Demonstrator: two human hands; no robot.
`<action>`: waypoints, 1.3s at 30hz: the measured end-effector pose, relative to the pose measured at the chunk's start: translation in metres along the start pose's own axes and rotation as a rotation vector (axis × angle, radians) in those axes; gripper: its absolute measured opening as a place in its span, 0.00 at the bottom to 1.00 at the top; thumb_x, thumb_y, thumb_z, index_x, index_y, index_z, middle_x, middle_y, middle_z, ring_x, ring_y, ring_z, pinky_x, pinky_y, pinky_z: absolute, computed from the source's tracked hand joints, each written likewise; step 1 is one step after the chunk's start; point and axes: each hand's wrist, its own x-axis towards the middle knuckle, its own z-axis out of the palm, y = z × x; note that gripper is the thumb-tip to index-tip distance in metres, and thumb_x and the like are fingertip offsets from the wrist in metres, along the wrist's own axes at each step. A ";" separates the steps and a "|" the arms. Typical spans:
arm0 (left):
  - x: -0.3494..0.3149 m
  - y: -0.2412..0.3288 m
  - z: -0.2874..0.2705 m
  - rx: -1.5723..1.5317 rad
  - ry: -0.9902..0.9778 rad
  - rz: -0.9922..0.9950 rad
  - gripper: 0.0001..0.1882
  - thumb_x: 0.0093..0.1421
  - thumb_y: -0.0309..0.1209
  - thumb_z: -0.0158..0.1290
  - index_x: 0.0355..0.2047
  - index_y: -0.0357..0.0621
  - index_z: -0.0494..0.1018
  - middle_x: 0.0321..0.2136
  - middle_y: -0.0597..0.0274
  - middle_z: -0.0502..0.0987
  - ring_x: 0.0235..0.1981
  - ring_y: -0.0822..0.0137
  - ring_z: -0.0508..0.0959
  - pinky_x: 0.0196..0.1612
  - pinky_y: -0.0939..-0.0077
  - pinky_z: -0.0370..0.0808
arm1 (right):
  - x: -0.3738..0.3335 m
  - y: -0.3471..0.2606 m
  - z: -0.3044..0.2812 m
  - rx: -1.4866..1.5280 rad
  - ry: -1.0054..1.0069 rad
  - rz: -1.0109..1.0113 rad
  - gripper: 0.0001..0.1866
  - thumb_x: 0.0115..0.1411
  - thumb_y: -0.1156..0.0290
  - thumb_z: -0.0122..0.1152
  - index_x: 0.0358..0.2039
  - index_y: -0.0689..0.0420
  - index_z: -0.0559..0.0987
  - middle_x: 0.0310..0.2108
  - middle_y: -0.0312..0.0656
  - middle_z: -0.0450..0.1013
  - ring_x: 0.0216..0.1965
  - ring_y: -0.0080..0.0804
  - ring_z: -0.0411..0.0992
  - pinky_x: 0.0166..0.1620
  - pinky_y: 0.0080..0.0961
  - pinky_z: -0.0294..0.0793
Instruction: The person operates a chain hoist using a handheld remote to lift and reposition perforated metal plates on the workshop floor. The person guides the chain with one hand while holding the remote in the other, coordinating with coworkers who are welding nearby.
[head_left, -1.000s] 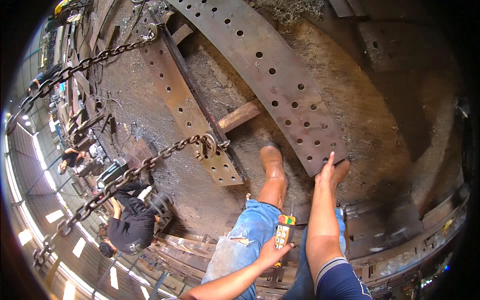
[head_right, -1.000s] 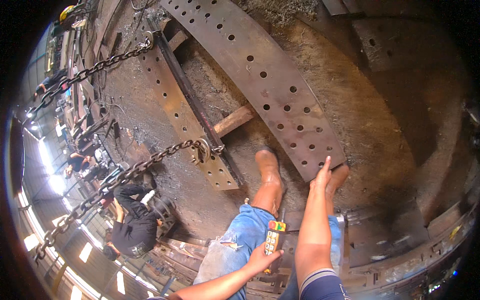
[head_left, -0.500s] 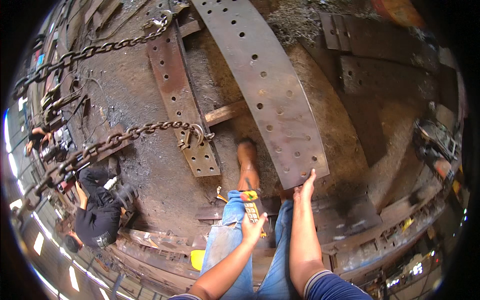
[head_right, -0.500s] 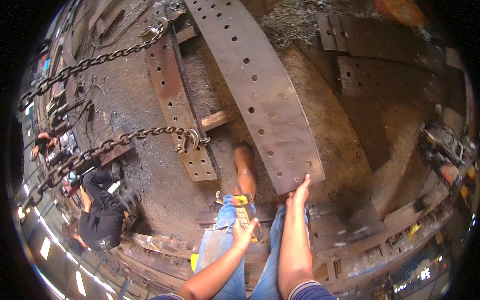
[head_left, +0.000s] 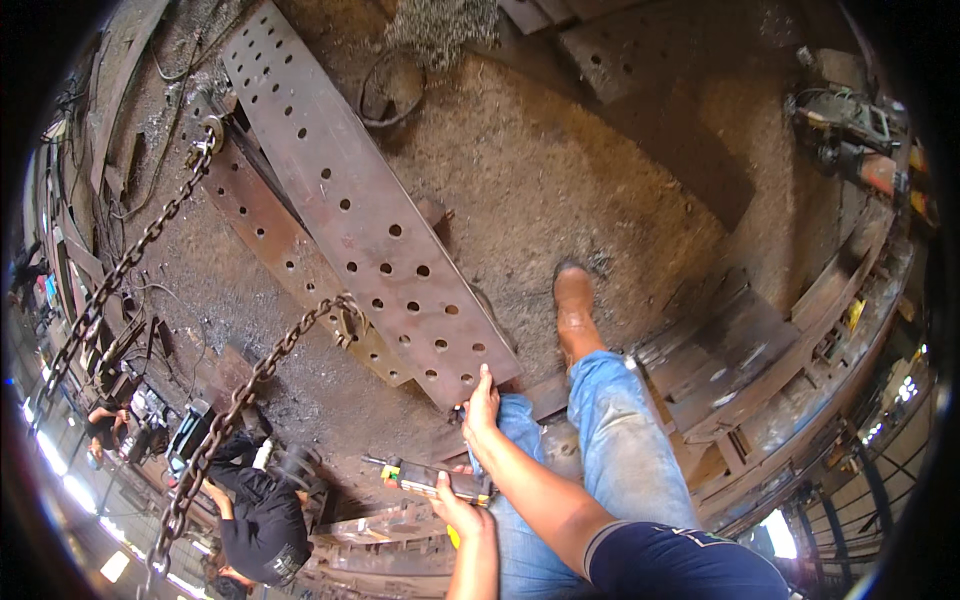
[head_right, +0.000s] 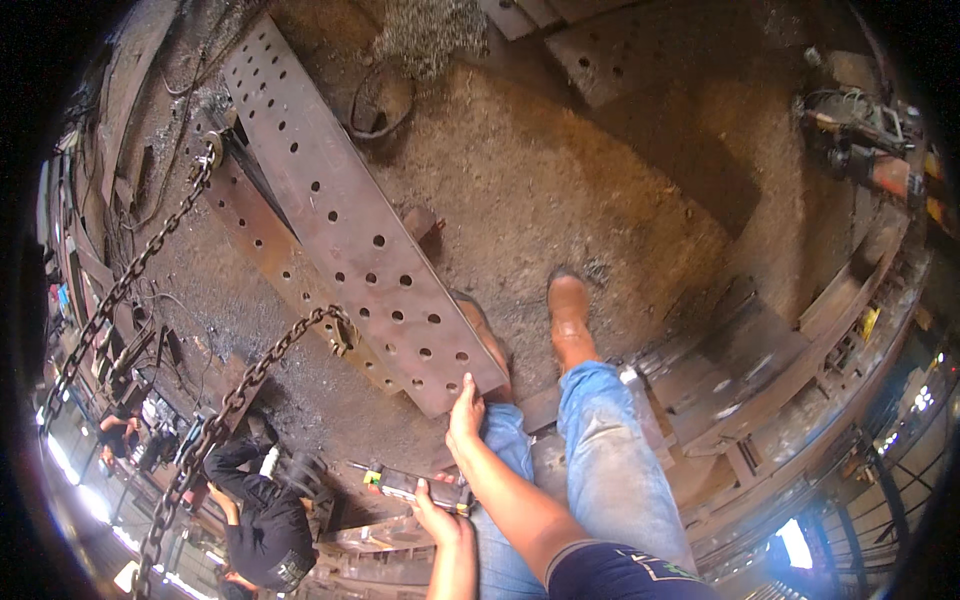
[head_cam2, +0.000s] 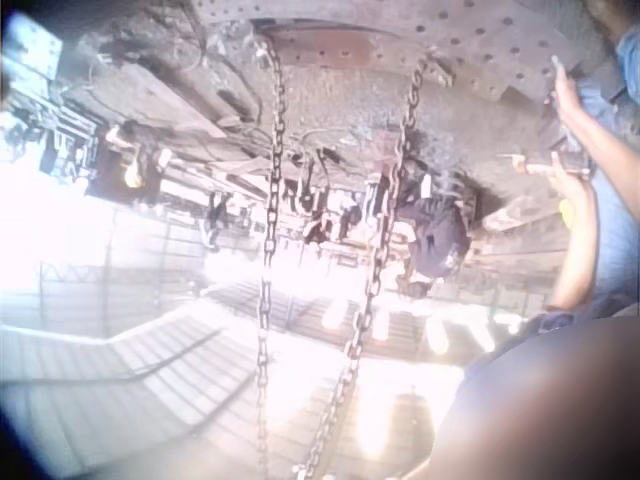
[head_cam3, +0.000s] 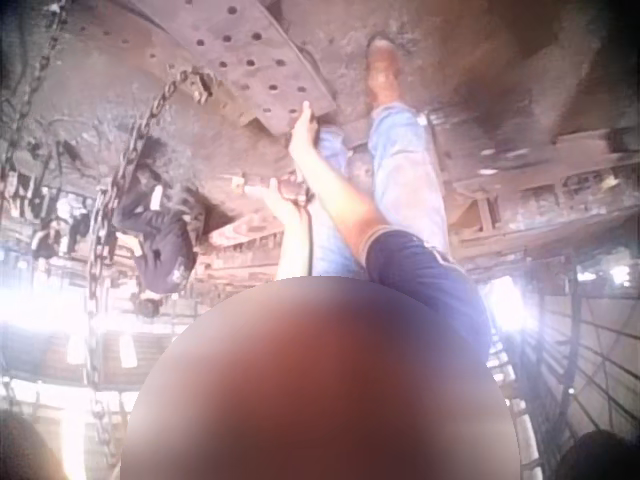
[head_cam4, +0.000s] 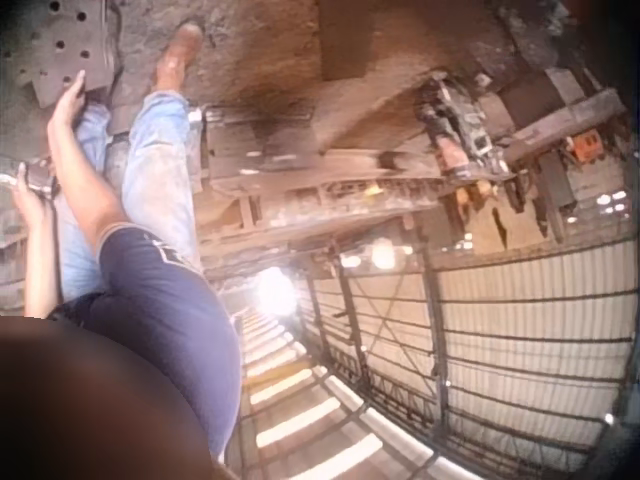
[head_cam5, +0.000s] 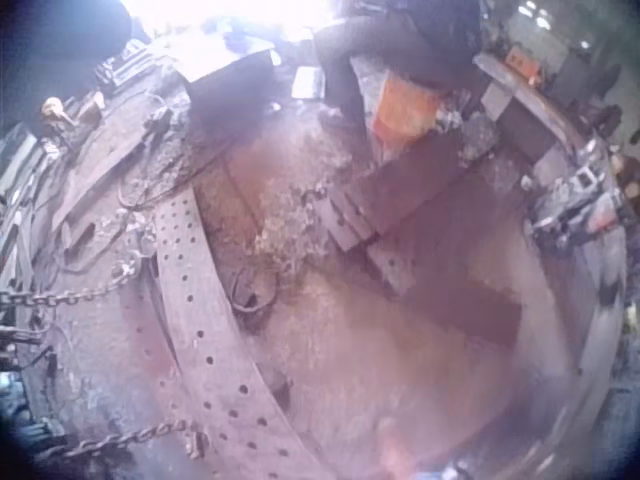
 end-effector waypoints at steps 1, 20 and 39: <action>0.002 -0.002 -0.002 0.054 0.046 0.044 0.17 0.66 0.31 0.55 0.51 0.39 0.65 0.35 0.52 0.78 0.36 0.59 0.79 0.43 0.61 0.79 | 0.008 0.009 -0.001 -0.026 -0.006 0.059 0.37 0.67 0.45 0.58 0.62 0.66 0.71 0.60 0.46 0.70 0.59 0.36 0.68 0.60 0.32 0.68; 0.176 -0.094 0.000 -0.249 -0.198 -0.490 0.19 0.59 0.41 0.57 0.43 0.40 0.71 0.40 0.60 0.77 0.42 0.60 0.79 0.50 0.59 0.78 | 0.100 0.019 -0.005 -0.123 -0.267 0.034 0.45 0.64 0.34 0.53 0.70 0.53 0.59 0.69 0.46 0.61 0.70 0.46 0.56 0.65 0.53 0.60; 0.213 -0.176 0.036 -0.399 -0.107 -0.475 0.17 0.57 0.38 0.55 0.40 0.37 0.74 0.37 0.57 0.78 0.40 0.60 0.79 0.48 0.63 0.78 | 0.210 0.023 0.005 -0.388 -0.315 0.056 0.51 0.60 0.24 0.47 0.71 0.51 0.60 0.65 0.38 0.66 0.65 0.38 0.64 0.58 0.39 0.59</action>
